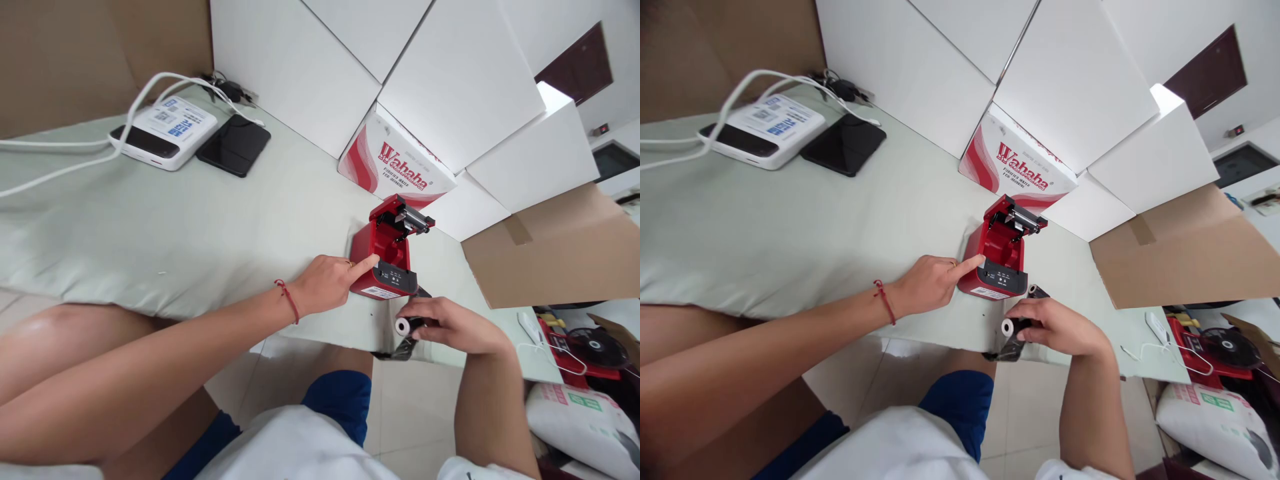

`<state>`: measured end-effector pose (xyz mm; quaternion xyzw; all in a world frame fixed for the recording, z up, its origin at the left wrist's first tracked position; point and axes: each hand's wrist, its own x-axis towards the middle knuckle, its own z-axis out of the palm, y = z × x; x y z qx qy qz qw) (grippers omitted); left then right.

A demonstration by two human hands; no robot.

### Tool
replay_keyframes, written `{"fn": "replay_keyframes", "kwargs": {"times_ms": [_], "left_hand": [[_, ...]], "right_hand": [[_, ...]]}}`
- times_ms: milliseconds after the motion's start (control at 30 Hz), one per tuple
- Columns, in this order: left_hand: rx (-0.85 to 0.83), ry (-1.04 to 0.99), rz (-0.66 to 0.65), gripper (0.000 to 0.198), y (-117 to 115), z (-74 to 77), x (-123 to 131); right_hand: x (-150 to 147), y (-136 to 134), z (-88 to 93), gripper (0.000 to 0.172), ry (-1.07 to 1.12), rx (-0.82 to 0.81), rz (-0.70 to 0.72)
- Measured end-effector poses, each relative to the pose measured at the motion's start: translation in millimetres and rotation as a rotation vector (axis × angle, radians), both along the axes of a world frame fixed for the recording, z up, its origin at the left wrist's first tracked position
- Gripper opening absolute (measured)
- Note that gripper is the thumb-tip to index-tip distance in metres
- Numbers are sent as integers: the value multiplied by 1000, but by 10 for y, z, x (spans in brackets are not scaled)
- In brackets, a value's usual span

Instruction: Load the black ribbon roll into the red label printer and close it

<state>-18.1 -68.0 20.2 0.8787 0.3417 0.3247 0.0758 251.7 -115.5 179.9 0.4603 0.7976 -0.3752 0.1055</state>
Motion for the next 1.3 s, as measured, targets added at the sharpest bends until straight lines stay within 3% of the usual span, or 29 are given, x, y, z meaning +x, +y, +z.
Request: {"fn": "replay_keyframes", "kwargs": {"times_ms": [67, 133, 233, 333, 467, 633, 733, 967, 1300], "left_hand": [[-5, 12, 1, 79, 2, -1, 6], [-9, 23, 2, 79, 3, 0, 12], [-6, 40, 7, 82, 1, 16, 12], [0, 61, 14, 81, -6, 55, 5], [-31, 98, -2, 80, -26, 116, -3], [-84, 104, -45, 83, -92, 169, 13], [-113, 136, -86, 89, -148, 191, 37], [-141, 220, -124, 88, -182, 184, 68], [-152, 176, -132, 89, -168, 169, 93]], "right_hand": [[-99, 9, 260, 28, 52, 75, 13], [-205, 105, 368, 32, 75, 246, -66], [-376, 379, 277, 33, 15, 474, -206], [-565, 681, 91, 32, -113, 554, -227], [-765, 936, -8, 29, -340, 501, -108], [-819, 1027, 87, 26, -505, 358, -16], [-803, 1052, 76, 27, -479, 304, -26], [-755, 1205, -194, 19, -409, 261, -43], [-579, 1267, -360, 26, -209, 208, -159]]}}
